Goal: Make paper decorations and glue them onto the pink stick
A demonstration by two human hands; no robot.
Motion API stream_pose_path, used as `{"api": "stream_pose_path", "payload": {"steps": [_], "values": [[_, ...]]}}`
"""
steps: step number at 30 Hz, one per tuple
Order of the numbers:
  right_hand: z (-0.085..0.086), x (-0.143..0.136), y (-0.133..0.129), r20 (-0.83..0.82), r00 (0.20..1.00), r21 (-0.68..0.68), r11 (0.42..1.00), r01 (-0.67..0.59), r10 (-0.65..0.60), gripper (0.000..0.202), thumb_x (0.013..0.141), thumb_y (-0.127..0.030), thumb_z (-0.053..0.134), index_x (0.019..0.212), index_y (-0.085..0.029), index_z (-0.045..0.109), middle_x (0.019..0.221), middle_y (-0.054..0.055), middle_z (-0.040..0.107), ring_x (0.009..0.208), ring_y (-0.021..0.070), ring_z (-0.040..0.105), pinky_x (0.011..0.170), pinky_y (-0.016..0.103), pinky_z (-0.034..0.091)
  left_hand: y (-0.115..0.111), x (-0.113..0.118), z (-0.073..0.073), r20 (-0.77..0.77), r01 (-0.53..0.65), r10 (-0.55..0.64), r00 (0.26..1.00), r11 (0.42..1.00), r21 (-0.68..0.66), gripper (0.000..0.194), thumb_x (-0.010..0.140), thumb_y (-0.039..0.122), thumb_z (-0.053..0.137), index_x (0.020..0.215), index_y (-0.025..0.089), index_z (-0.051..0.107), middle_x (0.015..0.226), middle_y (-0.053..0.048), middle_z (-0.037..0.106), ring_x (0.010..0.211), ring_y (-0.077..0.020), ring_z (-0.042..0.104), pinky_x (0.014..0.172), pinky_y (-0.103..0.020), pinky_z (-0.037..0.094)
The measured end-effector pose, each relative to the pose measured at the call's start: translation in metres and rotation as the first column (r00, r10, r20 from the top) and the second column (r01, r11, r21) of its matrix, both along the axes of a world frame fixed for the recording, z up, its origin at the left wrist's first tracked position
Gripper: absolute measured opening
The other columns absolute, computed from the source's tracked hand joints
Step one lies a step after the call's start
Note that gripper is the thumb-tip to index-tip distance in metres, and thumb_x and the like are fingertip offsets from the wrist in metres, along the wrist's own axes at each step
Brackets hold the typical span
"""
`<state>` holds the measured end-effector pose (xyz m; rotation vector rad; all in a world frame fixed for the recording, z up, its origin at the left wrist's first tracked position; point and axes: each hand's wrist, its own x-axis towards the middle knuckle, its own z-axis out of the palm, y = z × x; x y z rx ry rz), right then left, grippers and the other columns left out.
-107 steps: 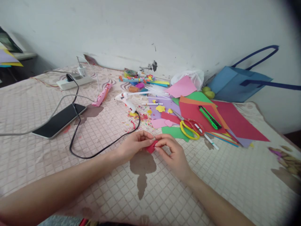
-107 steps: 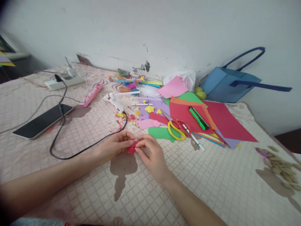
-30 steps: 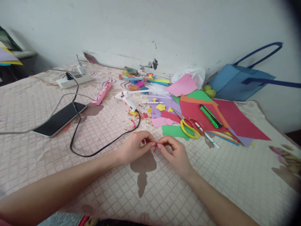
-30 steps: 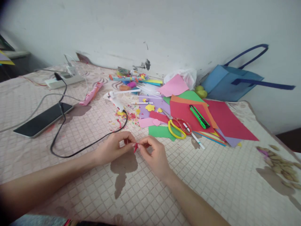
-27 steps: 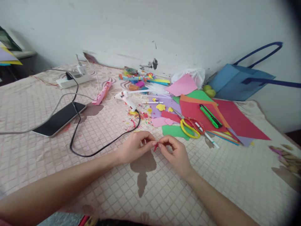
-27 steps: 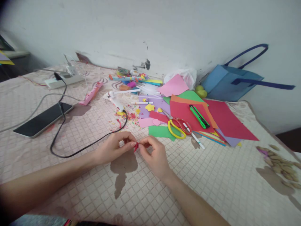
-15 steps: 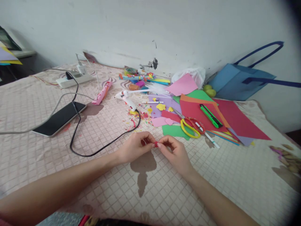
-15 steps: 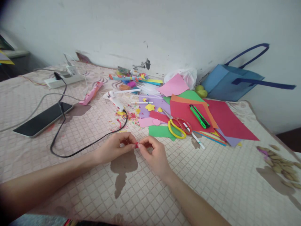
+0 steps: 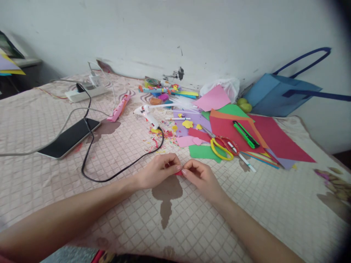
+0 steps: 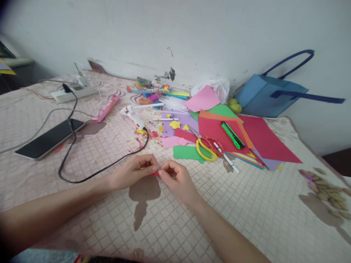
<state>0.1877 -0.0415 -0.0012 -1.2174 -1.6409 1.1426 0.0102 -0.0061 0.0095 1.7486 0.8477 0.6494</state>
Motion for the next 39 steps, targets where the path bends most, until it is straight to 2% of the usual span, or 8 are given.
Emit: {"api": "stream_pose_path", "payload": {"steps": [6,11,17,20,23,27,33,39], "values": [[-0.003,0.001,0.001,-0.026,0.998,-0.05,0.997,0.055,-0.056,0.016,0.081,-0.028,0.053,0.068,-0.018,0.053,0.061,-0.003,0.049,0.057,0.0104,0.045,0.051,0.022,0.037,0.002,0.004,-0.006,0.056,-0.021,0.032,0.998,0.981,-0.194,0.025,0.079,0.039,0.057,0.073,0.015,0.059,0.064,0.001,0.056,0.058,-0.0087,0.048,0.051,-0.018,0.036],[-0.004,0.001,0.001,-0.04,0.995,-0.062,0.994,0.085,-0.088,0.017,0.081,-0.028,0.055,0.067,-0.018,0.055,0.061,-0.003,0.05,0.058,0.0104,0.045,0.053,0.022,0.037,0.002,0.002,-0.005,0.022,-0.036,0.044,0.999,0.965,-0.258,0.021,0.071,0.033,0.065,0.07,0.013,0.06,0.063,0.0,0.058,0.055,-0.0084,0.049,0.05,-0.019,0.036],[-0.005,0.001,0.002,-0.08,0.993,-0.114,0.991,0.073,-0.082,0.017,0.08,-0.029,0.056,0.067,-0.018,0.054,0.061,-0.003,0.051,0.058,0.011,0.046,0.055,0.024,0.037,0.006,-0.001,-0.003,0.049,0.025,-0.006,0.999,0.915,-0.404,0.023,0.073,0.036,0.065,0.068,0.014,0.062,0.061,0.001,0.061,0.052,-0.0073,0.051,0.051,-0.018,0.039],[-0.007,0.002,0.002,-0.128,0.988,-0.143,0.987,0.068,-0.087,0.018,0.081,-0.029,0.055,0.066,-0.018,0.053,0.061,-0.003,0.051,0.058,0.0109,0.046,0.054,0.024,0.036,0.008,-0.001,0.002,0.05,0.052,-0.033,0.998,0.888,-0.456,0.032,0.078,0.042,0.057,0.068,0.013,0.063,0.064,-0.001,0.064,0.054,-0.008,0.054,0.055,-0.019,0.043],[-0.008,0.003,0.003,-0.145,0.985,-0.146,0.987,0.073,-0.094,0.019,0.081,-0.028,0.055,0.066,-0.018,0.051,0.059,-0.004,0.048,0.056,0.0101,0.043,0.052,0.023,0.034,0.009,-0.001,0.003,0.037,0.046,-0.033,0.999,0.884,-0.465,0.038,0.081,0.046,0.051,0.067,0.012,0.063,0.063,-0.002,0.064,0.054,-0.0082,0.055,0.055,-0.019,0.043],[-0.009,0.003,0.003,-0.123,0.987,-0.147,0.985,0.087,-0.106,0.02,0.08,-0.03,0.057,0.065,-0.018,0.052,0.06,-0.004,0.049,0.056,0.0097,0.042,0.052,0.023,0.033,0.009,-0.001,-0.003,0.06,0.079,-0.059,0.996,0.901,-0.426,0.031,0.074,0.043,0.062,0.069,0.013,0.062,0.064,0.0,0.063,0.054,-0.0075,0.053,0.055,-0.019,0.042],[-0.008,0.003,0.003,-0.209,0.971,-0.182,0.98,0.077,-0.115,0.03,0.086,-0.041,0.048,0.067,-0.018,0.055,0.058,-0.003,0.05,0.055,0.0105,0.045,0.051,0.023,0.035,0.011,-0.003,-0.009,0.066,0.046,-0.019,0.998,0.893,-0.447,0.03,0.075,0.042,0.061,0.068,0.012,0.061,0.066,-0.001,0.064,0.054,-0.0071,0.052,0.055,-0.019,0.041],[-0.009,0.005,0.003,-0.131,0.986,-0.167,0.983,0.08,-0.103,0.02,0.081,-0.032,0.057,0.067,-0.018,0.053,0.059,-0.004,0.047,0.051,0.0083,0.04,0.048,0.022,0.031,0.011,-0.001,-0.007,0.064,0.049,-0.023,0.998,0.898,-0.437,0.032,0.075,0.044,0.06,0.069,0.013,0.059,0.067,-0.001,0.063,0.054,-0.008,0.052,0.055,-0.02,0.042]]}}
